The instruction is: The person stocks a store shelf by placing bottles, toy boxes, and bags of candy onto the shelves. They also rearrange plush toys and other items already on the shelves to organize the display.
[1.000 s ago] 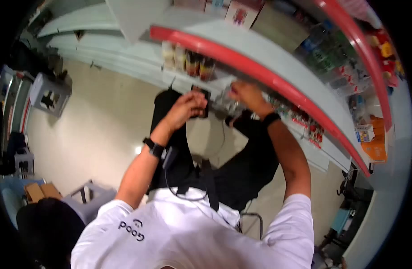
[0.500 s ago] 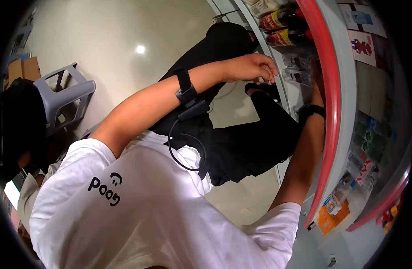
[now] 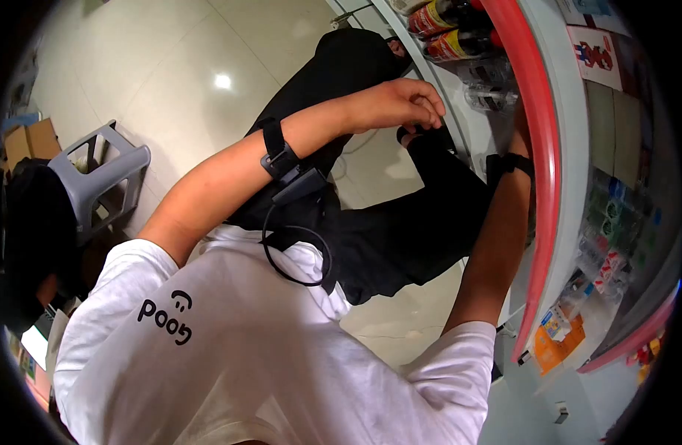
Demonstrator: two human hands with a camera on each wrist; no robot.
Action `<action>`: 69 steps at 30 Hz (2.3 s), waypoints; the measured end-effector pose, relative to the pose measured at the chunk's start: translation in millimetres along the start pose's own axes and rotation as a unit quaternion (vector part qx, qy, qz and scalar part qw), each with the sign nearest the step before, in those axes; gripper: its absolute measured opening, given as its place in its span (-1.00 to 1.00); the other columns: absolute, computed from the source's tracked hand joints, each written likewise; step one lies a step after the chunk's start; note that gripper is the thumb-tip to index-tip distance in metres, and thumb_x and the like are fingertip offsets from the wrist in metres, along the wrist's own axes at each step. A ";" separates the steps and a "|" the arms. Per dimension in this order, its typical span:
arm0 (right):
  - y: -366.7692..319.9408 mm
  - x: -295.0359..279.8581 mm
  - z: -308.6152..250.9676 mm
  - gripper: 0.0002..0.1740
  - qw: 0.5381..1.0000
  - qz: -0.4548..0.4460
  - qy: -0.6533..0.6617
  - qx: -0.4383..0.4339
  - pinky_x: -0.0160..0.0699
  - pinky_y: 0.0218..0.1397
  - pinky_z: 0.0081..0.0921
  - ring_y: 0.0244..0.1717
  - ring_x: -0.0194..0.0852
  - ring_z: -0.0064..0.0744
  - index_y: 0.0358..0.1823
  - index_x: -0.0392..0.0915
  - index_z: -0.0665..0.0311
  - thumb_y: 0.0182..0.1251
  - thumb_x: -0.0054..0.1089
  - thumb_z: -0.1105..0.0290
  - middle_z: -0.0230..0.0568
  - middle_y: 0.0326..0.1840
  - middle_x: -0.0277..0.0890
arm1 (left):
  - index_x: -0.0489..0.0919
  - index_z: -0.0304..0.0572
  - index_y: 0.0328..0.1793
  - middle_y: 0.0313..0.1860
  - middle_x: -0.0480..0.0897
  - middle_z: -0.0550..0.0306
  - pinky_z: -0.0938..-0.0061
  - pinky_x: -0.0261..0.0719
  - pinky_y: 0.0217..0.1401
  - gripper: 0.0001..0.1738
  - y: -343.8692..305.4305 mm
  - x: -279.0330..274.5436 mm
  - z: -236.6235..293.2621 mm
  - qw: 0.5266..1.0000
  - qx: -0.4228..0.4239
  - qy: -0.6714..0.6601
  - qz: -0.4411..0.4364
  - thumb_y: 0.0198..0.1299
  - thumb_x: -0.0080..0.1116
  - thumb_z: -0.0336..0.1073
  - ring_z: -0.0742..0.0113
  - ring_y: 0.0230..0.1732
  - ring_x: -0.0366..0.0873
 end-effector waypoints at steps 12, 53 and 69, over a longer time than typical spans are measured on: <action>-51.3 0.6 49.4 -0.51 0.893 0.107 0.382 0.210 0.44 0.18 -0.06 0.25 0.29 -0.15 0.26 0.33 0.16 0.41 -0.05 0.06 -0.15 0.24 0.34 | 0.48 -0.27 0.09 -0.04 0.58 0.07 0.45 0.52 0.01 -0.71 -7.2 -6.7 21.8 0.990 0.053 -0.132 -0.014 0.28 0.05 -0.33 0.31 -0.02 0.55; -70.3 152.9 27.8 -0.15 0.656 0.266 0.420 0.568 0.57 -0.34 -0.28 -0.41 0.55 -0.11 0.51 -0.34 0.28 0.35 -0.05 0.27 0.00 -0.46 0.56 | 0.18 0.05 0.48 0.34 0.31 0.14 0.04 0.28 0.29 -0.31 -6.9 20.4 20.0 0.969 -0.100 -0.195 -0.112 0.27 0.08 -0.01 0.17 0.29 0.30; -27.9 199.6 36.3 0.24 0.486 0.353 0.678 0.424 0.48 0.04 -0.17 0.01 0.49 0.17 0.45 -0.66 0.33 0.05 0.24 0.36 0.33 0.00 0.46 | 0.11 0.10 0.51 0.39 0.28 0.06 -0.05 0.29 0.29 -0.25 -4.4 27.7 13.9 0.964 -0.126 -0.204 -0.115 0.25 0.09 0.04 0.08 0.31 0.29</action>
Point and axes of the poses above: each hand's wrist, its own y-axis towards the middle knuckle, its own x-axis out of the palm, z = x × y, the point moved 9 cm from there along y, towards the middle knuckle
